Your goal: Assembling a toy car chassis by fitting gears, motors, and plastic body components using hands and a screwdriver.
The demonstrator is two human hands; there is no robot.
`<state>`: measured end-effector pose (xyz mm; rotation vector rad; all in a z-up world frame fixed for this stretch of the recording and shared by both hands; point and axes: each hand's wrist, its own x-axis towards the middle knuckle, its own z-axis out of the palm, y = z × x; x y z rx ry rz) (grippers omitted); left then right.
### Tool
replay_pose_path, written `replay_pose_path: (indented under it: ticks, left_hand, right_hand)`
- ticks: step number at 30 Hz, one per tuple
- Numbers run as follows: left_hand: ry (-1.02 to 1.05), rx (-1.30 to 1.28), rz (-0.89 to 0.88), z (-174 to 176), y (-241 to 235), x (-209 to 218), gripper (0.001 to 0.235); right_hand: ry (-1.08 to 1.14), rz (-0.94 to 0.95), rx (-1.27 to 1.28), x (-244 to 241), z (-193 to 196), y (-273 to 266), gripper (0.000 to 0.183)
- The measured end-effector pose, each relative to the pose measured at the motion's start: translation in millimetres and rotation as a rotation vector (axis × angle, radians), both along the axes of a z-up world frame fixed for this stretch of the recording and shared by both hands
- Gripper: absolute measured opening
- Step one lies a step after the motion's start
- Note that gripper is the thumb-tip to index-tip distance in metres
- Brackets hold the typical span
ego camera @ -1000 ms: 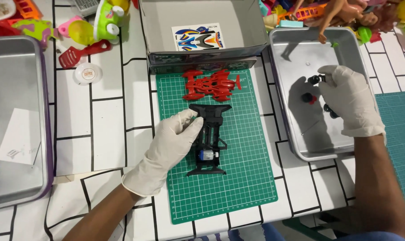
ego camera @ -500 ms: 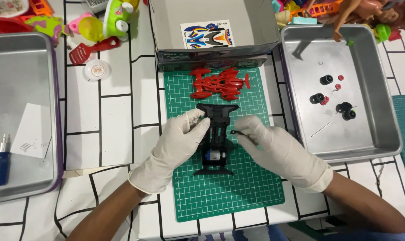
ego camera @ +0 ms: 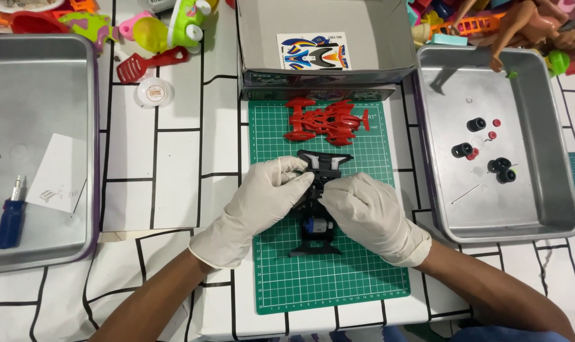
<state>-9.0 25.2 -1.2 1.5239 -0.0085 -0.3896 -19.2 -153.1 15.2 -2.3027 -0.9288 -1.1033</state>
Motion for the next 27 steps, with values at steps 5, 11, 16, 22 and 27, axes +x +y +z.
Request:
replay_pose_path:
  ticks: [5,11,16,22,27]
  left_hand:
    - [-0.003,0.01,0.007,-4.3,1.0,1.3,0.019]
    - [-0.014,0.031,0.026,-4.5,-0.2,3.8,0.016]
    - [0.02,0.021,0.058,-3.7,-1.2,3.5,0.014]
    - [0.039,0.018,0.048,10.1,0.2,3.7,0.013]
    - [0.098,0.116,-0.094,22.7,2.0,6.0,0.038]
  right_hand:
    - [-0.024,0.116,-0.179,8.7,-14.6,-18.0,0.008]
    - [-0.066,0.154,-0.25,13.7,-9.4,-23.2,0.02]
    - [-0.03,0.187,-0.234,12.2,-21.9,-30.8,0.017]
    - [-0.021,0.13,-0.284,9.5,-12.9,-29.4,0.014]
    - [0.483,0.264,0.064,3.7,-9.9,-32.3,0.015]
